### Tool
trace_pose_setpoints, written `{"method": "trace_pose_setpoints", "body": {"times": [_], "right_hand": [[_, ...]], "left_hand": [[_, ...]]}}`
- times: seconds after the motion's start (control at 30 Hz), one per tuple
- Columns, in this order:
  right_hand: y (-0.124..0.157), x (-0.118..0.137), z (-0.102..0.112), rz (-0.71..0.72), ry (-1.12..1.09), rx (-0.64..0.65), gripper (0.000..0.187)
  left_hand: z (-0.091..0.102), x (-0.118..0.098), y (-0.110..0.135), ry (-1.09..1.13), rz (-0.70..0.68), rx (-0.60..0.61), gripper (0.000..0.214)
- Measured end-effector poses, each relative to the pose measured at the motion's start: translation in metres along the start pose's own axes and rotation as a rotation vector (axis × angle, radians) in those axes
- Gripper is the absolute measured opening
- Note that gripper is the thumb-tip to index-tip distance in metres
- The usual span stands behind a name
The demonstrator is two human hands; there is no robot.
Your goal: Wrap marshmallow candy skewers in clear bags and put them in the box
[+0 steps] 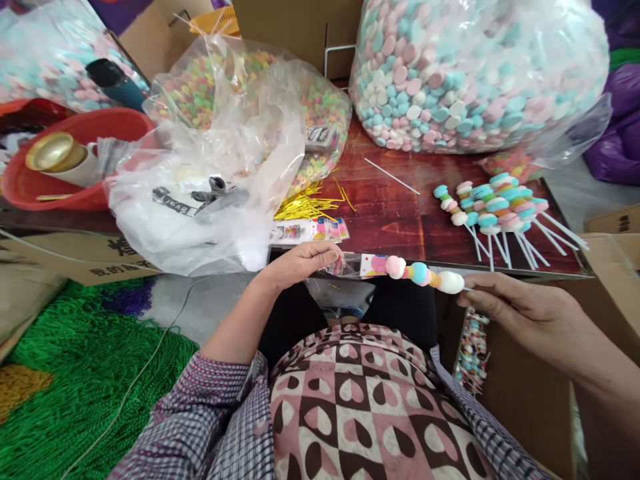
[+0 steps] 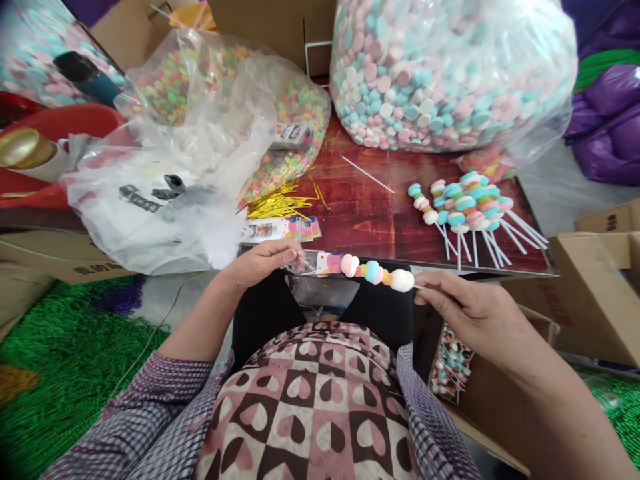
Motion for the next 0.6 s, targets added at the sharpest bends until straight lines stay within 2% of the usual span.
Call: {"method": "trace_pose_setpoints", "body": {"times": [0.27,0.37,0.5,0.6], "right_hand": [[0.003,-0.015,0.001,-0.115,-0.081,-0.060,0.026],[0.007,-0.028,0.003,-0.199,-0.164,-0.083,0.026],[0.012,-0.037,-0.002,-0.335,-0.382,-0.143,0.023],[0.005,-0.021,-0.014,-0.344,-0.609,-0.208,0.016]], "left_hand": [[0.002,0.000,0.000,-0.022,0.018,-0.025,0.038],[0.005,-0.002,-0.001,-0.056,0.031,-0.056,0.039],[0.007,-0.005,-0.002,-0.079,0.034,-0.103,0.041],[0.003,-0.006,-0.004,-0.099,0.035,-0.125,0.042]]}}
Point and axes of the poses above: each hand's wrist, its own y-axis away from the middle knuckle, its own z-axis out of the back of the hand, x = y × z, the point moved 10 cm from there along -y, towards the middle knuckle, and after that the axes turned 8 degrees about -z, right-handed, at the moved point
